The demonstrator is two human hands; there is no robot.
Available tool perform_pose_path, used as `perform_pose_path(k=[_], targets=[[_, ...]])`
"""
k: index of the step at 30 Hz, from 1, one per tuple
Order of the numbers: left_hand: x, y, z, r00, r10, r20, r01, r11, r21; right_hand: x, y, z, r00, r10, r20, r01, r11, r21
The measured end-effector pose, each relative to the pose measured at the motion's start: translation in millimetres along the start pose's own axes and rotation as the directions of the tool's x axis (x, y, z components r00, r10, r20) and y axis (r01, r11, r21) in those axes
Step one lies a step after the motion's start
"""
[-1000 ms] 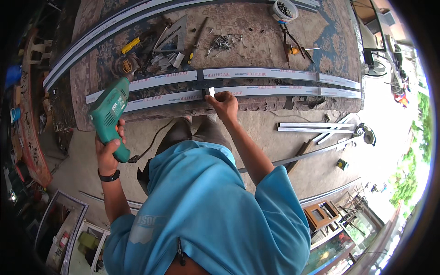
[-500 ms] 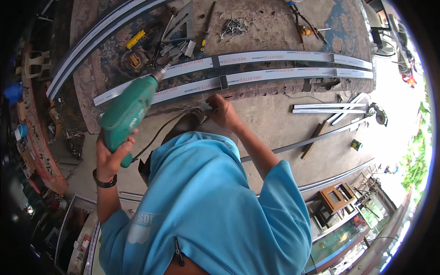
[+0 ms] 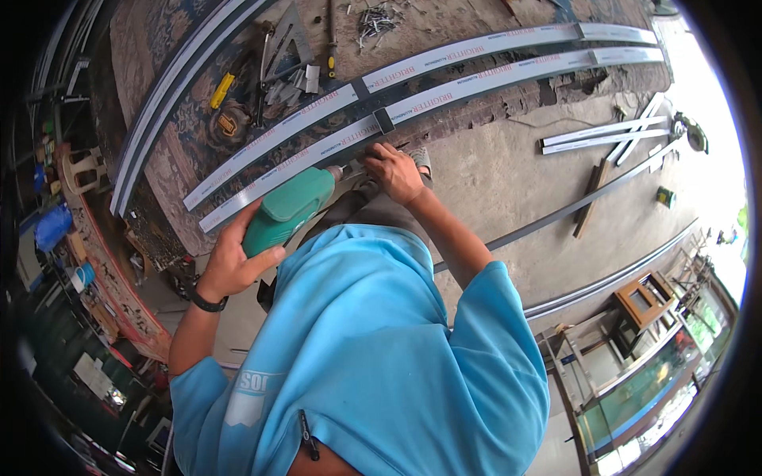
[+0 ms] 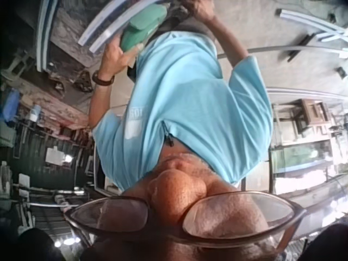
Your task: Drill holes and use metal shears to prepare aluminum window or door profiles.
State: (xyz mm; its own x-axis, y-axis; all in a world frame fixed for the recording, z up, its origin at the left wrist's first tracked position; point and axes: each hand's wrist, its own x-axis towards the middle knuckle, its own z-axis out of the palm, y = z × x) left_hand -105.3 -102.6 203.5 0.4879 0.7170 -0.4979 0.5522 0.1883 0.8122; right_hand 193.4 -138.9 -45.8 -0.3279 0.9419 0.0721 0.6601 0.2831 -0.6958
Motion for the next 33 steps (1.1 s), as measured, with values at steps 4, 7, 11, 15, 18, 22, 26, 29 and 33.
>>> perform_pose_path(k=[4,7,11,15,18,22,26,29,33], targets=[[21.3,4.7,2.2,0.997,-0.017,0.07,0.014,0.999,0.046,-1.8,9.3,5.5,0.996,-0.079,-0.029,0.078,0.996,-0.035],[30.3,7.3,5.0,0.997,0.007,0.083,-0.011,0.999,0.052,-4.0,11.5,9.8,0.992,-0.104,-0.071,0.101,0.994,-0.05],[36.8,15.1,3.7,0.991,-0.046,0.128,0.034,0.995,0.094,-5.7,13.8,11.9,0.986,-0.113,-0.121,0.11,0.993,-0.032],[37.4,22.1,5.0,0.99,-0.078,0.114,0.064,0.99,0.125,-6.3,15.9,15.8,0.987,-0.13,-0.098,0.126,0.991,-0.045],[43.4,34.9,4.0,0.989,-0.099,0.106,0.073,0.971,0.226,-7.5,16.3,16.7,0.99,-0.122,-0.074,0.119,0.992,-0.039],[59.9,44.4,5.2,0.991,-0.089,0.101,0.036,0.896,0.444,-7.6,16.9,15.5,0.981,-0.16,-0.112,0.151,0.985,-0.086],[65.1,56.6,6.7,0.985,-0.107,0.134,0.033,0.885,0.464,-5.6,18.5,16.5,0.982,-0.162,-0.096,0.156,0.985,-0.071],[69.9,63.8,8.2,0.98,-0.136,0.143,0.043,0.856,0.515,-6.9,22.8,20.6,0.988,-0.143,-0.054,0.138,0.988,-0.074],[69.6,59.5,7.6,0.981,-0.138,0.137,0.068,0.903,0.423,-8.7,23.2,21.1,0.986,-0.158,-0.056,0.154,0.985,-0.083]])
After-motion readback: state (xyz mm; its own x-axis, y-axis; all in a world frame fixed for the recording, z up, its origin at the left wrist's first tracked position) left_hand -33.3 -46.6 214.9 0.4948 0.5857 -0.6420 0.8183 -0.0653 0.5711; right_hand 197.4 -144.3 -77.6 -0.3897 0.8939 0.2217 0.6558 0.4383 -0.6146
